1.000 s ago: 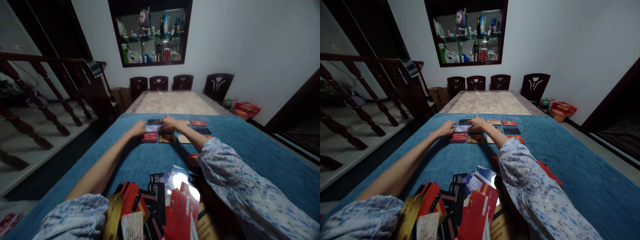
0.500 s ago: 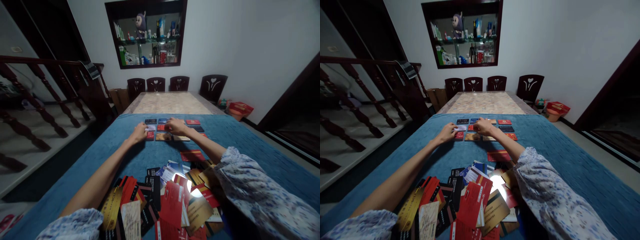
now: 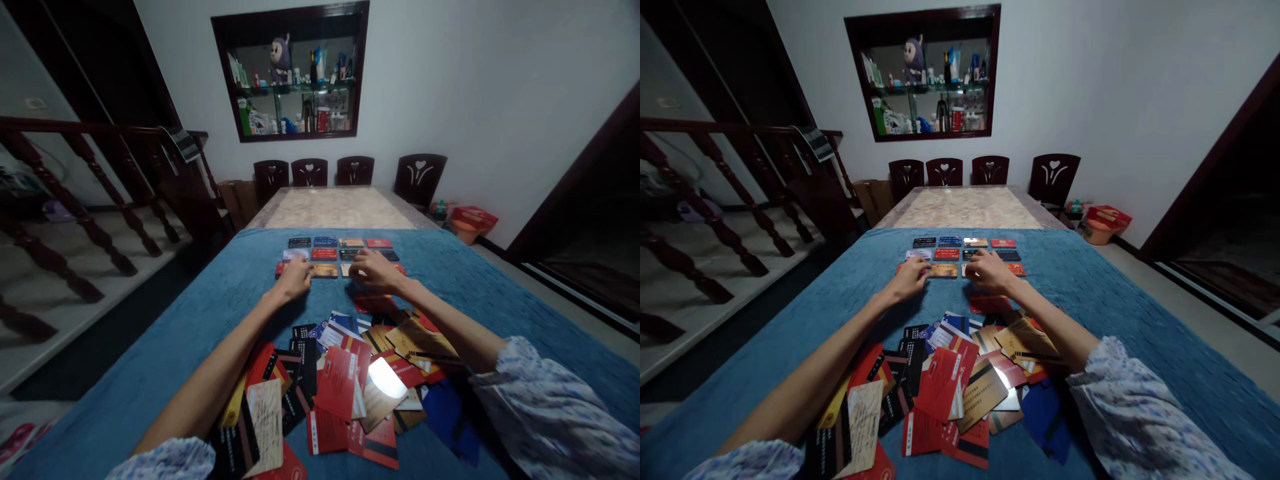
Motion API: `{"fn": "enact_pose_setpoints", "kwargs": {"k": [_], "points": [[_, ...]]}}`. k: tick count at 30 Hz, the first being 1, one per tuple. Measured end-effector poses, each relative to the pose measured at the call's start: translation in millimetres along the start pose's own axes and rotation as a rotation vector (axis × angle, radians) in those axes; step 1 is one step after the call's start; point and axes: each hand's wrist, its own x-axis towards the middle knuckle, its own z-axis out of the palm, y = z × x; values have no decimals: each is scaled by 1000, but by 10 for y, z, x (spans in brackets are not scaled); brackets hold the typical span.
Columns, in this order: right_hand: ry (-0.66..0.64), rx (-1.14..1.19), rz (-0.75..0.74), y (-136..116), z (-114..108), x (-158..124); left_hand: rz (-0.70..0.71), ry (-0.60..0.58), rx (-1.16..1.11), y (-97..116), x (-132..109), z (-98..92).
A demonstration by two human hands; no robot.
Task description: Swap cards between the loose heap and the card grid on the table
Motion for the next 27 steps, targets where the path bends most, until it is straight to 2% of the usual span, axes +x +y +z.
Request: {"fn": "enact_pose_setpoints", "kwargs": {"k": [11, 18, 22, 27], "points": [[26, -33, 23, 83, 71, -595, 81, -85, 26, 668, -164, 21], [-5, 0, 73, 95, 89, -805, 160, -219, 74, 1102, -157, 102], [-58, 16, 75, 126, 136, -814, 185, -260, 54, 1222, -106, 222], [-126, 33, 64, 160, 137, -796, 169, -304, 41, 1239, -61, 301]]}}
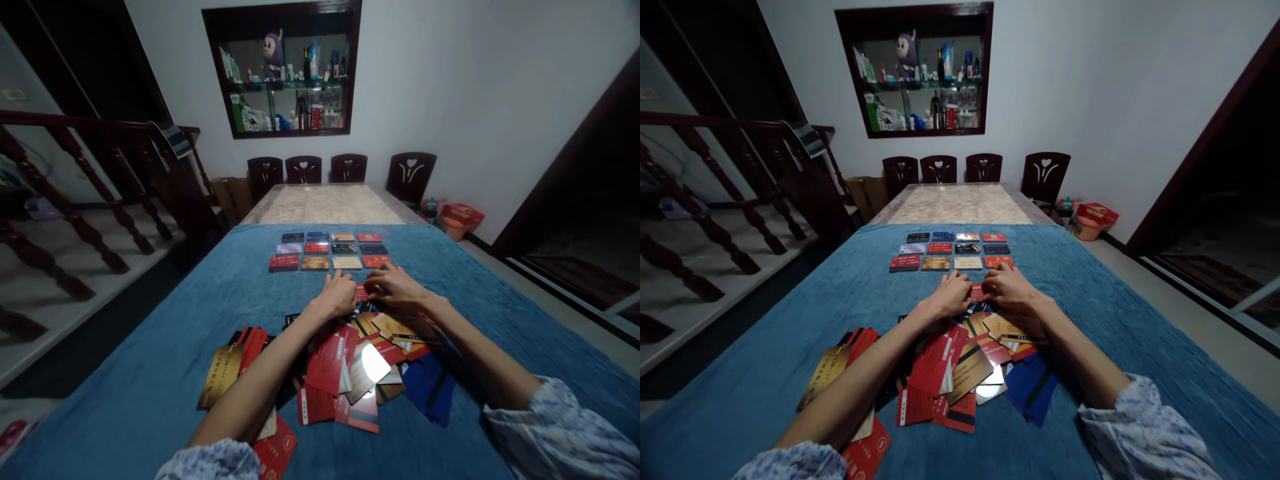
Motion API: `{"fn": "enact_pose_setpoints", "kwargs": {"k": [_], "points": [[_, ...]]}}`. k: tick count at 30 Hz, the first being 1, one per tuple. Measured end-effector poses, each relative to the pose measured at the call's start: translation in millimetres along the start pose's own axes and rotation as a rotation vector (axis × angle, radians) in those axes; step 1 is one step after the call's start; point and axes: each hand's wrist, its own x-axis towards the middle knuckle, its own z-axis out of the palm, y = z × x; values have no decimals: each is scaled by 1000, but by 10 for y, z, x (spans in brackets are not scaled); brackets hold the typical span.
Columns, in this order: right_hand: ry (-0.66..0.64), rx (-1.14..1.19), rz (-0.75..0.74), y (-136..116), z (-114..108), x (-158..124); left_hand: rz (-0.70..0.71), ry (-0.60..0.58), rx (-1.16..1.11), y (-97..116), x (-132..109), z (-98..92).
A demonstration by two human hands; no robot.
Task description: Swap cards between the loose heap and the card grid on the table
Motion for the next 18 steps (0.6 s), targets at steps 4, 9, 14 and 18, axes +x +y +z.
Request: {"fn": "enact_pose_setpoints", "kwargs": {"k": [4, 9, 14, 18], "points": [[-49, 11, -5, 10, -46, 3, 6, -2, 18, -16, -8, -5], [-94, 36, -26, 71, -64, 8, 50, 3, 69, -53, -21, -2], [-107, 49, -31, 108, -63, 9, 144, -4, 117, -92, -41, -36], [-105, 53, -46, 89, -98, 7, 190, -9, 166, -103, -47, -68]]}}
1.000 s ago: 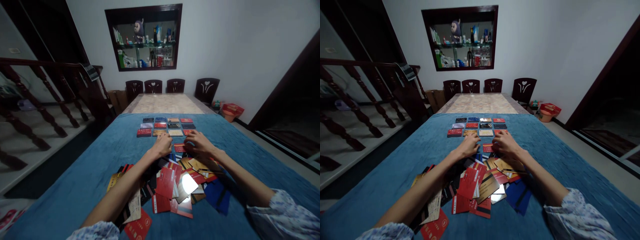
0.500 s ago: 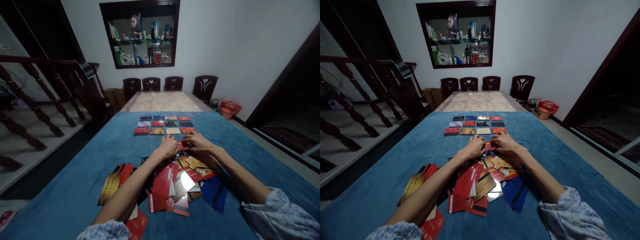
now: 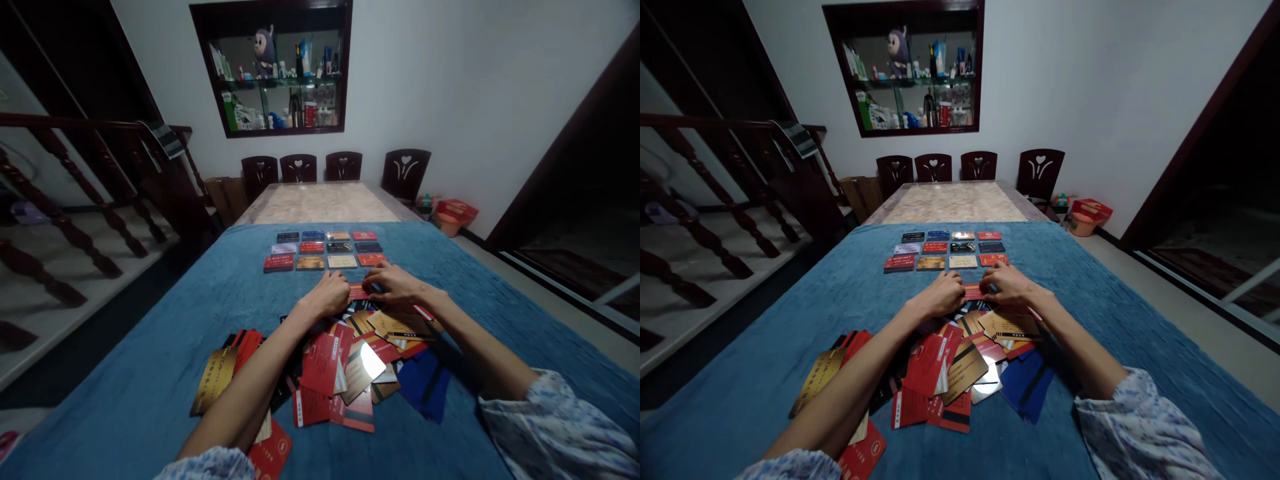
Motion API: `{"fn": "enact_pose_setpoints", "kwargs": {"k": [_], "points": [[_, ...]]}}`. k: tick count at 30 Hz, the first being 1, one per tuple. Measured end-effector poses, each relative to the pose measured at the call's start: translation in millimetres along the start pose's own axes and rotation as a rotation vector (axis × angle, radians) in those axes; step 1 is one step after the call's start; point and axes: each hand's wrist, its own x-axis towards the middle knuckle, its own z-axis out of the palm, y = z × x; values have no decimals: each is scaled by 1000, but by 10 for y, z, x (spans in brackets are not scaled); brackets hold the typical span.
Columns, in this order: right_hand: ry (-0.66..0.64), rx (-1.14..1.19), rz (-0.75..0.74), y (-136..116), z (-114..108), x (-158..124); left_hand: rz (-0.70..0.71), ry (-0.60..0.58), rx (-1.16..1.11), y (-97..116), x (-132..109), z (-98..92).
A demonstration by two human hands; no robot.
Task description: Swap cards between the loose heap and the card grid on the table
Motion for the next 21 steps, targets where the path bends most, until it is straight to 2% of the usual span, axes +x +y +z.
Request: {"fn": "enact_pose_setpoints", "kwargs": {"k": [9, 16, 21], "points": [[70, 67, -75, -44, -92, -39, 52, 76, 14, -98, -11, -20], [186, 92, 17, 6, 28, 13, 33, 194, -51, -184, -5, -19], [279, 81, 79, 58, 141, 41, -28, 230, -74, -199, -9, -5]]}}
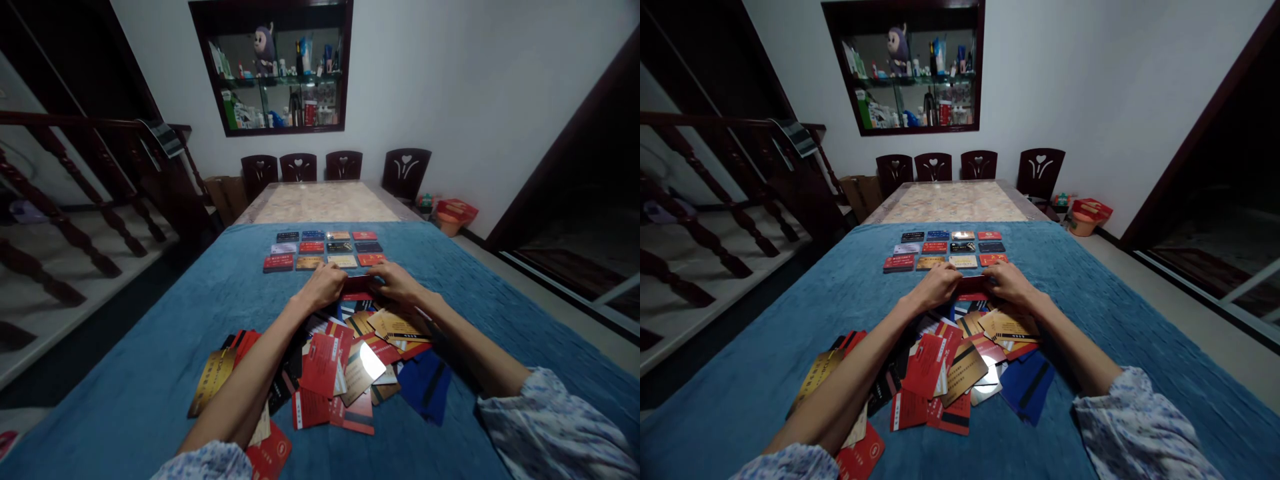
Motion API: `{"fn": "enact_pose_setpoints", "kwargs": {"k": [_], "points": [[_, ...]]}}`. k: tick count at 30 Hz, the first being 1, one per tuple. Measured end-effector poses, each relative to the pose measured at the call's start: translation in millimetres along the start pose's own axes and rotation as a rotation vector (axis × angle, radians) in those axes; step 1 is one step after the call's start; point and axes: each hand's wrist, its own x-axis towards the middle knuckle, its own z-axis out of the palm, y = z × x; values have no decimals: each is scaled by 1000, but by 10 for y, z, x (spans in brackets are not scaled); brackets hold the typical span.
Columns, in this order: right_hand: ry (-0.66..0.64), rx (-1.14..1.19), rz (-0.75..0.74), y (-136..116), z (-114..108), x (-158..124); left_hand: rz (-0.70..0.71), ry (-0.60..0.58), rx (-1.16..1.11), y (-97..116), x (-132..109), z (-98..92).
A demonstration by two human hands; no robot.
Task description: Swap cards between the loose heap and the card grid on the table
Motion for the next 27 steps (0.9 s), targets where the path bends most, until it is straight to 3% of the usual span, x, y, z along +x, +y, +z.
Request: {"fn": "enact_pose_setpoints", "kwargs": {"k": [13, 21, 27], "points": [[61, 161, 73, 42, 42, 1, -151, 140, -170, -130, 37, 235], [206, 317, 84, 20, 1, 21, -270, 244, -349, -111, 54, 212], [232, 413, 83, -8, -4, 27, -320, 278, -534, -109, 82, 235]]}}
